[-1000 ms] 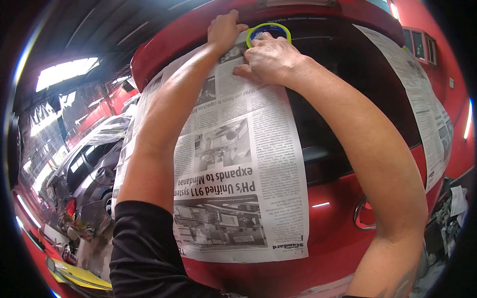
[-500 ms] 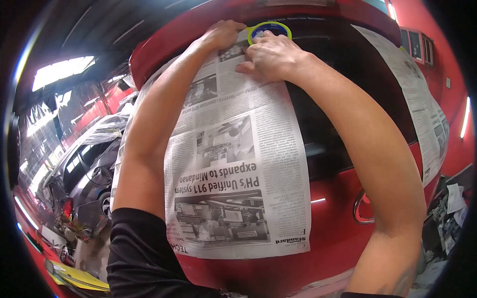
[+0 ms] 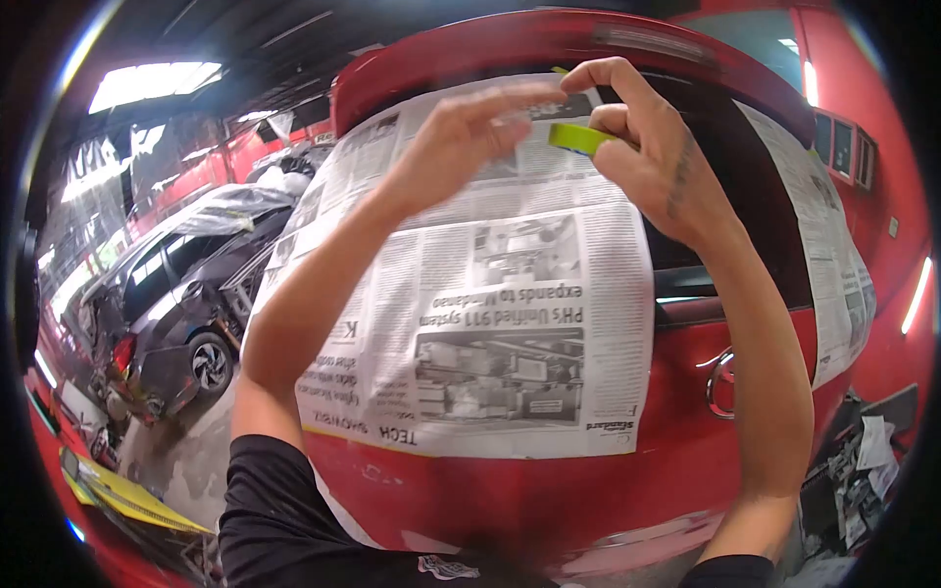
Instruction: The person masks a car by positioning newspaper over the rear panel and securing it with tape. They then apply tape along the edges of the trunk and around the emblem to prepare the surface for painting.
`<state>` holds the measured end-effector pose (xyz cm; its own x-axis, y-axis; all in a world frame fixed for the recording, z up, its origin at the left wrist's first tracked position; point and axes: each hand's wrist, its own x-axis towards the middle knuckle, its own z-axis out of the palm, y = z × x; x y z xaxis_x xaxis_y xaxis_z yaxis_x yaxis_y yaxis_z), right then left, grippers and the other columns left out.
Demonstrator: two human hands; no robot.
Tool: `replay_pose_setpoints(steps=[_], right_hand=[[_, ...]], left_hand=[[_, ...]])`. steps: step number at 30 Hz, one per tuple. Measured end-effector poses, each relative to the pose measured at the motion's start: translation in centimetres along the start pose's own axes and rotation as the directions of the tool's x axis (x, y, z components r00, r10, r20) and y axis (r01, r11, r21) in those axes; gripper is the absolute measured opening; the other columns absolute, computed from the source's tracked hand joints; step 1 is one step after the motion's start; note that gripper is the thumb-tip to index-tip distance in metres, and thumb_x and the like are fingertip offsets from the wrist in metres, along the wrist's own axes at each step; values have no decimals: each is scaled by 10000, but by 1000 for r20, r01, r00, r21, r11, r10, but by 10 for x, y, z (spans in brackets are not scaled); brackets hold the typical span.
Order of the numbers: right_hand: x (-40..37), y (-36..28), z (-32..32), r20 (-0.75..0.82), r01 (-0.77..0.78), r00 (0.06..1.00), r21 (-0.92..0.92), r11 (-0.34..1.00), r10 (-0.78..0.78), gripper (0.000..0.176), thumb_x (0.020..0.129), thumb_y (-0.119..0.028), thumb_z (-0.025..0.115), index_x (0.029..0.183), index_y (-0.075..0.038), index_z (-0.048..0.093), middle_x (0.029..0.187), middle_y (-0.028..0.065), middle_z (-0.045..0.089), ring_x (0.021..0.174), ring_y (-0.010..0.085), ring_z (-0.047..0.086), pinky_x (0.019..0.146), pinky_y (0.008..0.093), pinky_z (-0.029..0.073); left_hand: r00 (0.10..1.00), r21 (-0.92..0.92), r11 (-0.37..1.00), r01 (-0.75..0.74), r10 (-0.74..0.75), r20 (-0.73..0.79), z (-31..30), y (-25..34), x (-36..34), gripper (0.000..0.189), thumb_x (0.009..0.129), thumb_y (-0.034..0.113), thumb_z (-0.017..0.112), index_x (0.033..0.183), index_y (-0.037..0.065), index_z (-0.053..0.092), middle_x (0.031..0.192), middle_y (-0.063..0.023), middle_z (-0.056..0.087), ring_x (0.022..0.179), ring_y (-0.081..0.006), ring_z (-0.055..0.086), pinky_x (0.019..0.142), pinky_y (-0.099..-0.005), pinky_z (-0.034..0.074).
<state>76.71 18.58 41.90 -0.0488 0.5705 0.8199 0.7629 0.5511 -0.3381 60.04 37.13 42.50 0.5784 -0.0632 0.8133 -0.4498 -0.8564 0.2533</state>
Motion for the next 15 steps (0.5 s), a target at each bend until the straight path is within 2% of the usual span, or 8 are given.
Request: replay_pose_setpoints(steps=[2, 4, 5, 6, 7, 9, 12, 15], right_hand=[[-8, -19, 18, 26, 15, 1000, 37, 999, -16, 548, 802, -66, 521, 1350, -65, 538, 776, 23, 584, 726, 88, 536, 725, 252, 414], [-15, -33, 28, 126, -13, 992, 231, 973, -17, 552, 785, -74, 543, 1336, -53, 544, 809, 38, 614, 743, 97, 552, 732, 243, 423], [-19, -37, 36, 118, 17, 992, 260, 966, -49, 473, 821, -56, 607, 1293, -28, 591, 896, 63, 683, 807, 124, 639, 785, 271, 496], [-22, -40, 47, 122, 7, 992, 255, 967, -39, 473, 821, -56, 607, 1293, -28, 591, 896, 63, 683, 807, 124, 639, 785, 271, 496], [-24, -43, 59, 11, 138, 990, 138, 981, -141, 425, 841, -49, 659, 1263, -23, 621, 945, 76, 711, 851, 151, 678, 831, 303, 525], [-28, -51, 78, -178, 356, 909, -142, 924, -377, 264, 860, -25, 795, 1112, 3, 721, 1054, 116, 759, 966, 241, 758, 917, 372, 583], [-51, -72, 103, -230, 288, 909, -253, 924, -347, 192, 854, -24, 815, 1032, 9, 752, 1052, 141, 753, 934, 286, 761, 843, 364, 600], [-66, -85, 122, -231, 316, 887, -329, 890, -400, 153, 855, -1, 808, 999, 30, 765, 1046, 152, 750, 924, 296, 765, 797, 369, 611]], left_hand=[[993, 17, 994, 111, -112, 32, 2, 32, -43, 389, 1009, 22, 676, 1398, 29, 682, 1343, -102, 692, 1267, -194, 629, 1067, -322, 511], [999, -67, 998, 4, -7, -33, 6, 53, -74, 394, 976, -2, 725, 1367, -21, 680, 1278, -109, 714, 1182, -155, 657, 1025, -298, 525], [999, -73, 997, 7, -10, -38, 5, 60, -88, 394, 976, -2, 725, 1367, -21, 680, 1278, -109, 714, 1182, -155, 657, 1025, -298, 525], [988, -95, 989, 115, -124, -98, 2, 65, -104, 360, 981, 17, 734, 1333, -40, 686, 1244, -109, 721, 1144, -141, 662, 1005, -290, 528], [960, -124, 968, 217, -235, -153, 2, 70, -117, 331, 986, 36, 744, 1299, -58, 691, 1209, -109, 729, 1107, -126, 667, 985, -282, 532], [931, -203, 949, 239, -284, -231, 8, 84, -140, 308, 986, 43, 750, 1274, -52, 699, 1196, -102, 730, 1093, -118, 665, 973, -277, 532], [868, -354, 902, 246, -368, -334, 15, 93, -172, 270, 993, 40, 746, 1243, -51, 705, 1165, -99, 729, 1083, -123, 663, 955, -270, 528], [828, -517, 845, 135, -384, -410, 27, 94, -195, 272, 996, 6, 722, 1249, -85, 682, 1170, -123, 728, 1059, -145, 672, 959, -280, 530]])
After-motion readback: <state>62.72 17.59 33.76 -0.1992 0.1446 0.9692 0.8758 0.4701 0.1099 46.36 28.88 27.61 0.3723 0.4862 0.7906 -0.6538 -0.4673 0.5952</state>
